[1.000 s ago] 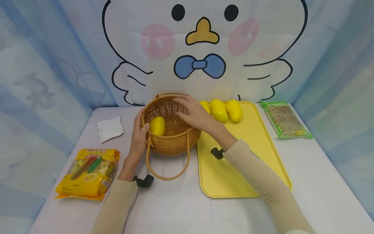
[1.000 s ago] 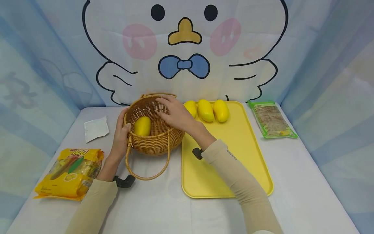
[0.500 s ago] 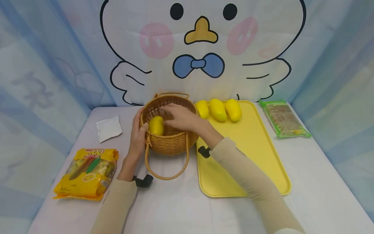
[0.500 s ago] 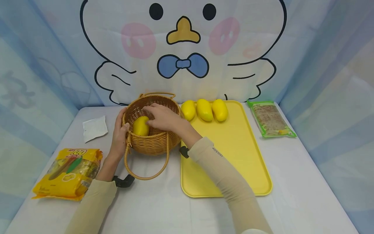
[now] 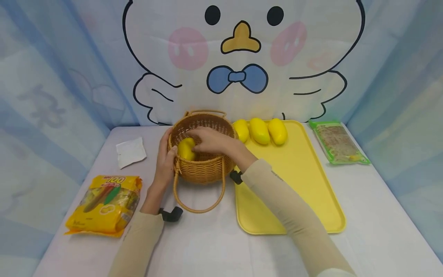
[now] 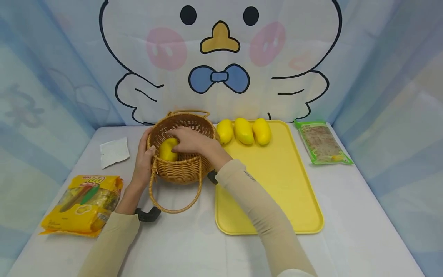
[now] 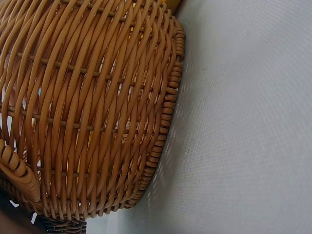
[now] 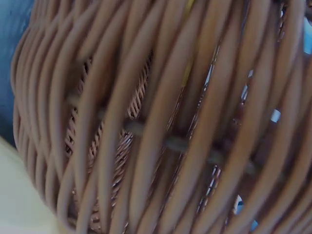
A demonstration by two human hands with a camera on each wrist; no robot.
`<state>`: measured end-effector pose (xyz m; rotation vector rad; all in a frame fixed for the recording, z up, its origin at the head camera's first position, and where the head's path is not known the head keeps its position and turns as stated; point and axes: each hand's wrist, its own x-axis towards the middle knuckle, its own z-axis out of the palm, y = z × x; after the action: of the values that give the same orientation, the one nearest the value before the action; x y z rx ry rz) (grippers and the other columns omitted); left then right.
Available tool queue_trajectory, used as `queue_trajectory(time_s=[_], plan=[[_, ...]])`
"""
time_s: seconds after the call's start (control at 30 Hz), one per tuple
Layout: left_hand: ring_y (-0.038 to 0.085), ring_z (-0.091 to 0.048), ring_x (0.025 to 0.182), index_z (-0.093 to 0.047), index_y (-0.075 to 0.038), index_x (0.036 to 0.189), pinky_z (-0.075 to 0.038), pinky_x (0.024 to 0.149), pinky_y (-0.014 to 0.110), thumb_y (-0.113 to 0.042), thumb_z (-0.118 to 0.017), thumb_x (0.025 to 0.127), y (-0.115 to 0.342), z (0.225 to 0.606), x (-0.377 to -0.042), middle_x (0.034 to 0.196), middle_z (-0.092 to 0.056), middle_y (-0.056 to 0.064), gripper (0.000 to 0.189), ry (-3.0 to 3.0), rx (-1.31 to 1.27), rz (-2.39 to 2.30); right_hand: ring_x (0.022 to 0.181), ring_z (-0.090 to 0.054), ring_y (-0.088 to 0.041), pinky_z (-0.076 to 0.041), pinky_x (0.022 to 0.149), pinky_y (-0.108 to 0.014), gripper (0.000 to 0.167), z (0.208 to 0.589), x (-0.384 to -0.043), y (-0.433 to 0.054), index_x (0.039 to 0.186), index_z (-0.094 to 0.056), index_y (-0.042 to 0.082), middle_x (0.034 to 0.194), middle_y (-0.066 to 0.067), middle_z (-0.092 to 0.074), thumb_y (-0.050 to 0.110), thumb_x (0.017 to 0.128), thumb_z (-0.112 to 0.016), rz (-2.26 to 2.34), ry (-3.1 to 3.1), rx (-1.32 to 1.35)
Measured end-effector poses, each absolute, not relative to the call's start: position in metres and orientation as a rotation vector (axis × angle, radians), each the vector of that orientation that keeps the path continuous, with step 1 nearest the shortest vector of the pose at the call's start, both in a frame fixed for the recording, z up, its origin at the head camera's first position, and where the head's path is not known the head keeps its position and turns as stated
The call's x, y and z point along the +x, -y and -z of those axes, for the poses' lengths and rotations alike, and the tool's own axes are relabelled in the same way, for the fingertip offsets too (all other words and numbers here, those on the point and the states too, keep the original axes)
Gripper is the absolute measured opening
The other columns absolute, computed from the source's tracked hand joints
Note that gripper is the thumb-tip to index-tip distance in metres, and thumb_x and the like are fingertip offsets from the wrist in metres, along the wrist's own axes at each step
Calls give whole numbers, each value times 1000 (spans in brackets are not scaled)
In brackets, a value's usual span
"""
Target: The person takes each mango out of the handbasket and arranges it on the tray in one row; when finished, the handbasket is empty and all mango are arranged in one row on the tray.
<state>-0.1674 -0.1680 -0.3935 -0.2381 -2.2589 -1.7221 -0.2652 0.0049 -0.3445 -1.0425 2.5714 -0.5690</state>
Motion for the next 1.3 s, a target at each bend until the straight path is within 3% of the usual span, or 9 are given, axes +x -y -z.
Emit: queue_trajectory(time_s=[0.27, 0.57, 0.73, 0.97, 1.1, 1.3], plan=[[27, -21, 152, -21, -8, 158, -19, 124, 49, -12, -36, 101, 167, 394, -167, 165, -21, 10, 60, 2247, -246, 1731, 146, -37, -21, -34, 119, -38, 65, 354, -272, 5, 152, -42, 20, 158, -1, -41, 25, 92, -68, 585, -2464, -1013], [28, -24, 151, -23, -8, 158, -20, 124, 49, -11, -37, 100, 165, 394, -166, 164, -24, 11, 59, 2231, -225, 1727, 152, -27, -24, -25, 124, -40, 63, 353, -270, 7, 152, -43, 22, 164, -4, -30, 13, 93, -62, 436, -2351, -1132], [25, -23, 152, -23, -10, 158, -21, 124, 48, -11, -36, 100, 165, 395, -166, 164, -23, 8, 59, 2249, -218, 1735, 154, -20, -26, -23, 124, -42, 57, 354, -269, 7, 150, -47, 25, 166, -6, -22, 15, 95, -60, 319, -2362, -1152], [19, -26, 150, -24, -28, 158, -24, 123, 48, -17, -37, 102, 175, 430, -187, 163, -25, -5, 59, 2193, -253, 1718, 153, -23, -27, -28, 123, -42, 56, 353, -268, 8, 149, -47, 26, 166, -6, -20, 24, 95, -62, 244, -2415, -1142], [22, -25, 151, -23, -27, 158, -24, 123, 49, -16, -37, 102, 175, 429, -186, 164, -23, -2, 59, 2188, -255, 1734, 152, -24, -26, -27, 123, -42, 57, 352, -266, 8, 150, -46, 27, 166, -5, -20, 29, 95, -62, 252, -2439, -1107], [17, -25, 151, -25, -30, 157, -23, 123, 47, -19, -37, 102, 174, 429, -186, 163, -24, -7, 57, 2198, -241, 1719, 152, -26, -26, -26, 123, -40, 48, 355, -268, 9, 141, -57, 23, 165, -6, -24, 32, 94, -64, 310, -2446, -1117]])
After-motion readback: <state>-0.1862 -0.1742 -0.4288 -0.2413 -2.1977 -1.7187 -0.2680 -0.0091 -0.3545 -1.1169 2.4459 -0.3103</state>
